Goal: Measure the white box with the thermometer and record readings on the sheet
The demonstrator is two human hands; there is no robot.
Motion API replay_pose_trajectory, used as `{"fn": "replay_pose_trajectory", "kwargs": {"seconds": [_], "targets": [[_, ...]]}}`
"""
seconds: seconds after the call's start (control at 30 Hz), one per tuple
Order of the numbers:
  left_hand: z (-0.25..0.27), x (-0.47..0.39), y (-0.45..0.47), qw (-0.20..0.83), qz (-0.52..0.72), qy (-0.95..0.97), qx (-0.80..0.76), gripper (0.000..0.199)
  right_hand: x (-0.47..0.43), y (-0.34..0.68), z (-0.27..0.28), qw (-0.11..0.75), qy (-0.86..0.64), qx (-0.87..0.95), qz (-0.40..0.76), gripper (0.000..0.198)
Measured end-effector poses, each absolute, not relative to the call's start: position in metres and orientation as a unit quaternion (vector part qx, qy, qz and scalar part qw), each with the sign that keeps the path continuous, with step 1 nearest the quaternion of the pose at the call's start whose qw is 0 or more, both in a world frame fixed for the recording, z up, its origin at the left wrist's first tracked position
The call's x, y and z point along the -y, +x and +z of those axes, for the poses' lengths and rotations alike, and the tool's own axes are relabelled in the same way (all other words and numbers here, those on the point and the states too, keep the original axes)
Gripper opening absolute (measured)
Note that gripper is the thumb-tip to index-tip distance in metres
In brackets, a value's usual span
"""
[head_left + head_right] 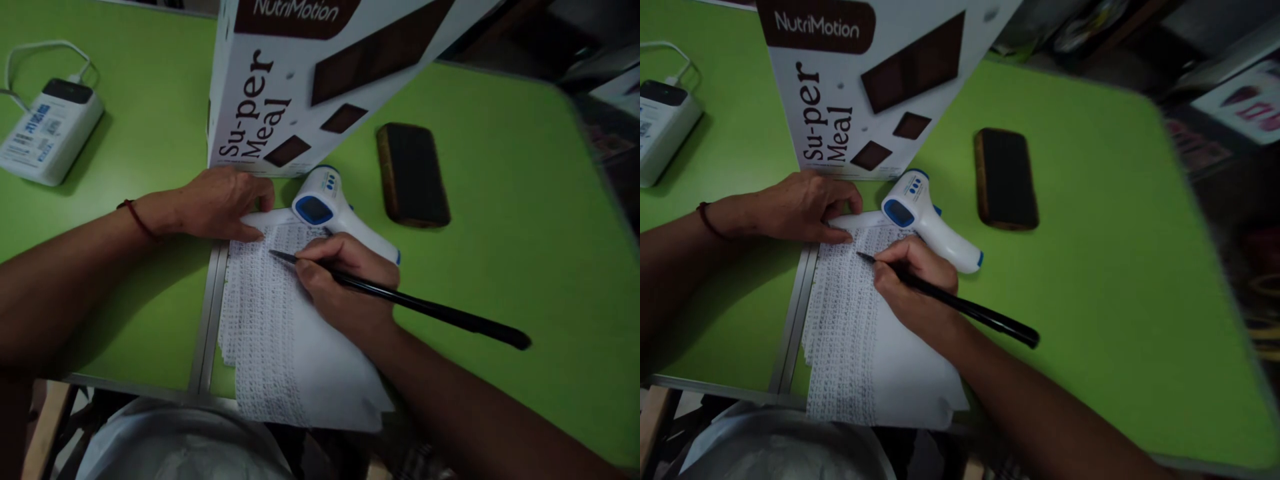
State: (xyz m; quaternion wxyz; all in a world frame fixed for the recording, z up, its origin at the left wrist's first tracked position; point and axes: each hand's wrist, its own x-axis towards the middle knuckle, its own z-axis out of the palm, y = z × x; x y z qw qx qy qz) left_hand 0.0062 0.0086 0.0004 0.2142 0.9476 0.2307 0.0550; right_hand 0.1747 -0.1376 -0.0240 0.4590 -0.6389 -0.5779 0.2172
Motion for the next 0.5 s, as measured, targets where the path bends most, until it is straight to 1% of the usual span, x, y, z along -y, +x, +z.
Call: {"fn": "replay_pose_trajectory", "kwargs": {"seconds": [0.2, 0.37, 0.5], "targets": [[0.0004, -0.0091, 0.0061, 0.212, 0.048, 0.947, -0.236, 0.031, 0.1386, 0.1729, -0.0229, 0.454, -0.631, 0.579, 0.246, 0.011], [-0.0024, -0.0099, 0.0053, 0.211, 0.064, 0.948, -0.23, 0.034, 0.1389, 0.1723, -0.0211, 0.428, -0.638, 0.582, 0.265, 0.01], [-0.0005, -0.0089, 0.0061, 0.207, 0.058, 0.947, -0.238, 0.031, 0.1393, 0.1729, -0.0214, 0.426, -0.645, 0.578, 0.26, 0.011]]}}
